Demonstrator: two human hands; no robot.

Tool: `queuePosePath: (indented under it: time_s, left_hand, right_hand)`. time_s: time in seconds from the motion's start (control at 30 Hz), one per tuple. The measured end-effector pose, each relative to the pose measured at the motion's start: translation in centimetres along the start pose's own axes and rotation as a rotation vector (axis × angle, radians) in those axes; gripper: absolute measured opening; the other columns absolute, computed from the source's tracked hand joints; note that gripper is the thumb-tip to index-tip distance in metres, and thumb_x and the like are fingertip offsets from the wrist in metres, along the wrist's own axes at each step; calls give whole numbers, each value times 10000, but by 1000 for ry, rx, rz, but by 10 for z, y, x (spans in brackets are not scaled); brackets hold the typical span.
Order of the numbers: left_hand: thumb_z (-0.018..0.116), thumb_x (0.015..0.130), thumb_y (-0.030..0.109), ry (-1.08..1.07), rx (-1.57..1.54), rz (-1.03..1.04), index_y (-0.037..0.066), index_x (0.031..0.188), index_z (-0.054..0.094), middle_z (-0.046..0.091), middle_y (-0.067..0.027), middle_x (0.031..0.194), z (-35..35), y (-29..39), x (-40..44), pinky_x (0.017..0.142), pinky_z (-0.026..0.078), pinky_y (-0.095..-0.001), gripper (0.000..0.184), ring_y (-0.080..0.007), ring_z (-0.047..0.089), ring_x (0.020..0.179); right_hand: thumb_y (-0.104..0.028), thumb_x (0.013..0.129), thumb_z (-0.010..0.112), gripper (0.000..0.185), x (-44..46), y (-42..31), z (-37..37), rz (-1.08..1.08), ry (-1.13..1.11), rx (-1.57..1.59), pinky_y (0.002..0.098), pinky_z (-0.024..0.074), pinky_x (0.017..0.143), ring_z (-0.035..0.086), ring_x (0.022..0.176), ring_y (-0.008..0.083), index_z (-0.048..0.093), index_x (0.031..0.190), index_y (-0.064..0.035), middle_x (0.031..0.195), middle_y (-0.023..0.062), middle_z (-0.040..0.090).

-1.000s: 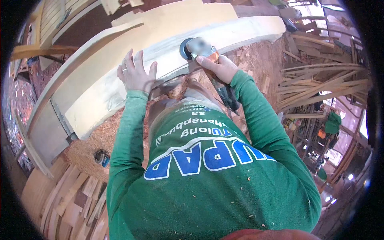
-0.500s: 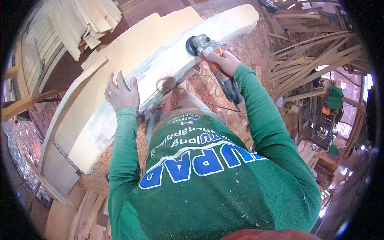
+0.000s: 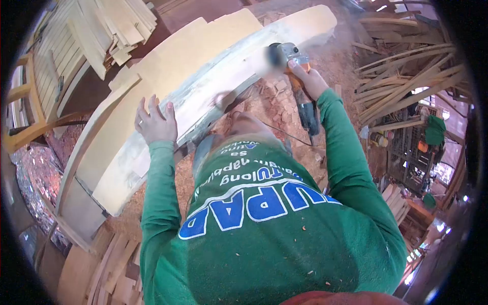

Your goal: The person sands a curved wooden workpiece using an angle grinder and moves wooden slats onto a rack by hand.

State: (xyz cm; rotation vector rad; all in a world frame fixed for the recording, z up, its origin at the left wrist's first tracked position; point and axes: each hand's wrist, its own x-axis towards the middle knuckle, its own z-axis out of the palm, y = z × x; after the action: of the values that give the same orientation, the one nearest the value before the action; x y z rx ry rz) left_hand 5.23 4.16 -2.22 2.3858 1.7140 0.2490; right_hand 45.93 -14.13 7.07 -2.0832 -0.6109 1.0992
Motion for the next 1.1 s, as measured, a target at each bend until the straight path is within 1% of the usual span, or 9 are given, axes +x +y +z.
queuePosePath:
  time_s: [0.03,0.17,0.27,0.3,0.5,0.73,0.8,0.97,1.1]
  left_hand:
    - [604,988,533,8,1,1,185,1462,587,431,-145,1591,1,0,0,1229,221,-550,588,-369,379,1470]
    - [598,990,516,53,8,59,182,1451,595,442,-149,1576,2,-8,-5,1226,217,-558,569,-353,372,1478]
    - [587,993,502,87,31,92,180,1451,593,451,-148,1563,-3,-30,-17,1219,207,-598,559,-336,375,1483]
    - [584,995,502,88,42,72,180,1453,591,451,-147,1563,-7,-42,-25,1217,207,-605,560,-337,376,1483]
    - [597,987,491,184,151,-143,176,1454,588,458,-157,1554,-23,-166,-73,1213,213,-617,563,-344,393,1474]
    - [640,977,439,393,88,-410,150,1436,600,471,-152,1545,-56,-267,-147,1202,258,-589,544,-362,414,1448]
    - [644,980,430,405,85,-448,131,1427,605,491,-150,1526,-61,-275,-167,1178,306,-576,539,-370,444,1420]
    - [648,992,413,353,37,-529,113,1451,576,495,-174,1515,-77,-266,-203,1165,362,-561,553,-392,452,1416]
    - [675,987,368,466,-177,-441,50,1420,580,507,-212,1479,-60,-272,-210,1111,424,-544,546,-407,497,1361]
  right_hand:
    - [-689,934,658,727,-7,-2,10,92,-13,-38,335,511,909,658,977,178,760,1198,-20,1057,90,743]
    - [-635,945,682,671,-44,-29,67,131,-187,-219,362,527,883,656,928,170,736,1202,-17,1000,95,738]
    - [-589,959,692,622,-70,-35,118,-65,-249,-142,370,534,873,664,906,178,734,1185,-10,978,97,736]
    - [-551,969,697,591,-75,-36,132,-76,-269,-178,370,537,893,684,930,191,725,1192,-4,999,98,750]
    - [-548,960,703,604,-109,-57,208,-37,-428,-240,383,536,950,708,1023,213,714,1258,-23,1097,137,765]
    - [-625,931,683,689,-131,-78,285,-113,-593,-449,400,531,992,721,1097,280,708,1284,-34,1150,180,760]
    - [-651,924,674,715,-139,-84,310,-201,-651,-429,418,530,1002,723,1118,309,710,1281,-33,1156,197,759]
    - [-737,889,648,804,-154,-112,363,-246,-756,-712,427,540,973,742,1039,361,717,1262,-29,1085,242,758]
    - [-736,878,665,806,-159,-120,396,-279,-844,-673,429,535,986,729,1069,356,707,1284,-41,1102,236,753]
